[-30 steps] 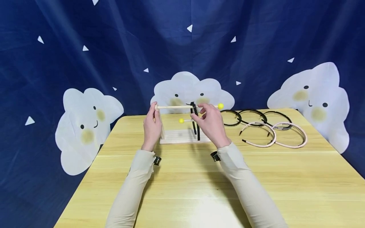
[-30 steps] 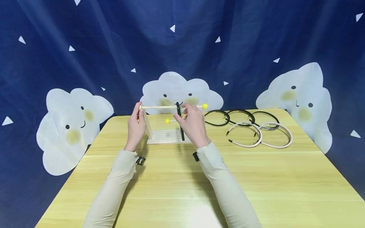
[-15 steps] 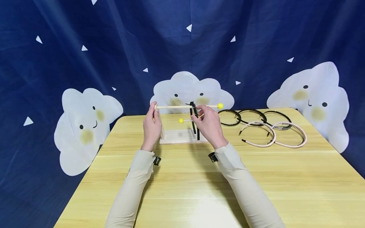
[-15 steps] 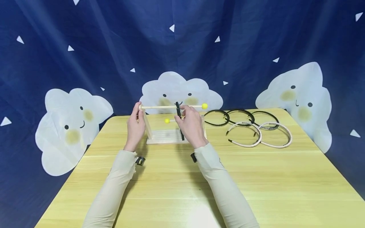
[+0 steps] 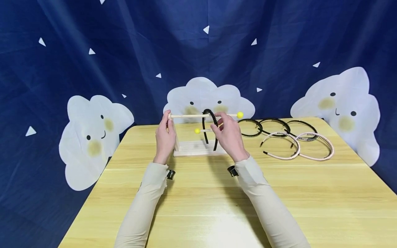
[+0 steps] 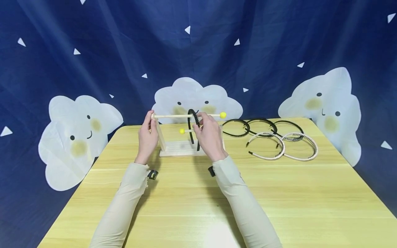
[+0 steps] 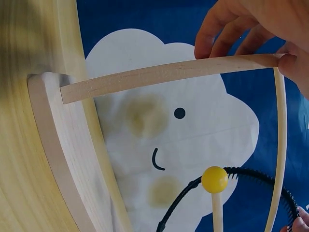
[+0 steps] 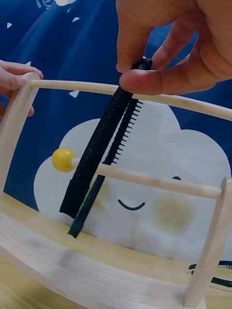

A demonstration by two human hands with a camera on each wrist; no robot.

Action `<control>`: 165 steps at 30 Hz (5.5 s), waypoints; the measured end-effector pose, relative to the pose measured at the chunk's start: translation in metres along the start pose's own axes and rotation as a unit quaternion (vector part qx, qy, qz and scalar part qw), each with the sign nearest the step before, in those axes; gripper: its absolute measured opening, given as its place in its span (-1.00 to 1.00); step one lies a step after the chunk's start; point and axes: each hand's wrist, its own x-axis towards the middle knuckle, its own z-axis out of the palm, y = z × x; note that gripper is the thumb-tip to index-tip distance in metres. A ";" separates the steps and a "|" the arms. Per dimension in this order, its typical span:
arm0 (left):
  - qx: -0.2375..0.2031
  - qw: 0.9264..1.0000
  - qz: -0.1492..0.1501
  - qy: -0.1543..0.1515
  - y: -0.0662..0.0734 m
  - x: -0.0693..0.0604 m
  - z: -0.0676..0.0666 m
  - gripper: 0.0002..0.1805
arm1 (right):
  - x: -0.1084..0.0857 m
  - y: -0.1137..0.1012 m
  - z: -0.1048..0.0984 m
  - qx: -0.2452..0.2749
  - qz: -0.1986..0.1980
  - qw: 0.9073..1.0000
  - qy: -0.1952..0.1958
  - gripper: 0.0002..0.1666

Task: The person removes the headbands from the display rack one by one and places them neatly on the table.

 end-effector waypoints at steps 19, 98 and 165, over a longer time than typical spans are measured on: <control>-0.003 1.000 0.002 0.004 -0.001 0.001 0.001 -0.54 | -0.005 0.013 -0.019 0.030 0.029 0.999 0.025 -0.55; 0.004 1.000 0.006 0.011 -0.003 0.000 0.001 -0.55 | -0.030 0.137 -0.092 0.283 0.320 0.904 -0.031 -0.08; 0.005 1.000 -0.028 -0.004 0.001 -0.001 -0.007 -0.45 | -0.042 0.150 -0.098 -0.001 0.299 0.945 -0.133 -0.20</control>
